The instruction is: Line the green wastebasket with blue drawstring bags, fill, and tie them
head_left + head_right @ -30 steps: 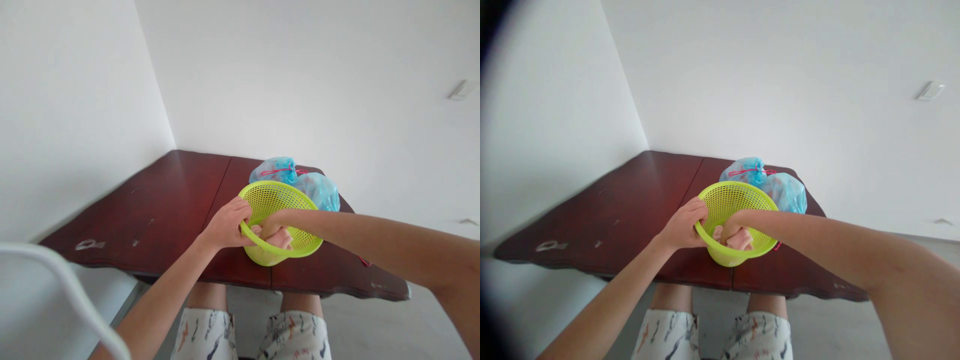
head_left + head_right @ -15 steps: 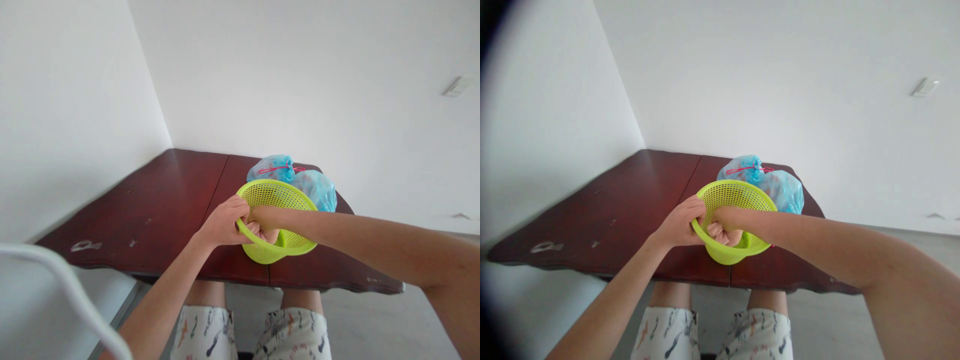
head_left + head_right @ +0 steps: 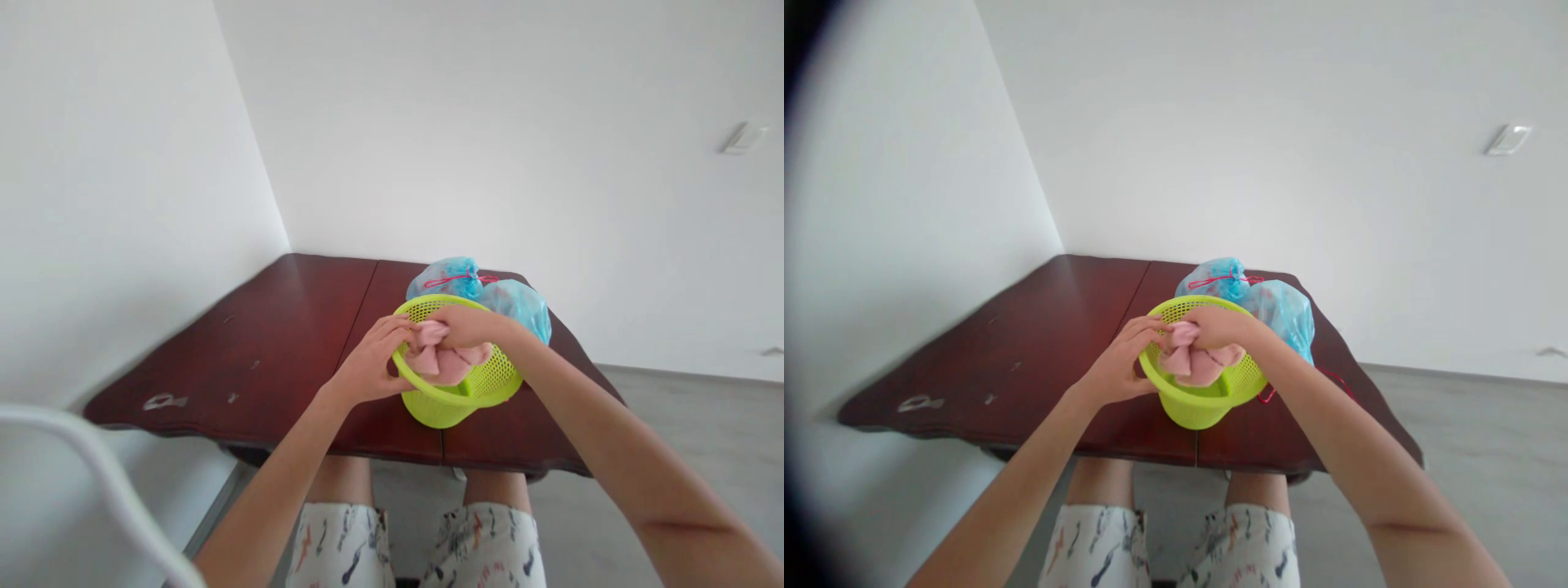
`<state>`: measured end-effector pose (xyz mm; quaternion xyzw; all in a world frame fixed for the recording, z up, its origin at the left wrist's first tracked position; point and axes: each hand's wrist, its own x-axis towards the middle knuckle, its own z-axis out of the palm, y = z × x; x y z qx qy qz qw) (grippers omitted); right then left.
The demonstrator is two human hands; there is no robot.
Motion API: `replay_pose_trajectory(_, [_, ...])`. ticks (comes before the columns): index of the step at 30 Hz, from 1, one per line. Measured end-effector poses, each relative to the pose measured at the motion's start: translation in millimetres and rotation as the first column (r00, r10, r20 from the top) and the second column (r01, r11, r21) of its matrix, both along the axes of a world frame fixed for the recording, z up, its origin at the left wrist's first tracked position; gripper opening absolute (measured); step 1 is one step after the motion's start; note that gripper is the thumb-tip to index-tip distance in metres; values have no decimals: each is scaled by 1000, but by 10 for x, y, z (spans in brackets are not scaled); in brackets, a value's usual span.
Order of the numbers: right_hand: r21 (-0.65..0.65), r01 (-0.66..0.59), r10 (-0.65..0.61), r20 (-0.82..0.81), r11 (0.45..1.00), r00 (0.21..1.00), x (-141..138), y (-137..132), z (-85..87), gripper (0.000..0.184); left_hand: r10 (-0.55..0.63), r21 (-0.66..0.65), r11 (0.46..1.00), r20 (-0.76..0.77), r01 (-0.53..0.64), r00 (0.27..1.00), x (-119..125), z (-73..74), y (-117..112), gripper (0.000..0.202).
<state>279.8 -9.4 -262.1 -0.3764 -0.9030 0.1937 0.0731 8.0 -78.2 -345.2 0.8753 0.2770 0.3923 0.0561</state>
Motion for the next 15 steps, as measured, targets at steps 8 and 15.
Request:
replay_pose_trajectory(8, [70,669,-323,-835,740,445,679,-577,-425,35,163,-32,986,-44,-164,986,2,-109,-34,65])
replay_pose_trajectory(15, [-2,884,-157,-984,468,81,458,-735,-839,28,176,-118,977,-28,-178,984,6,-154,-109,66])
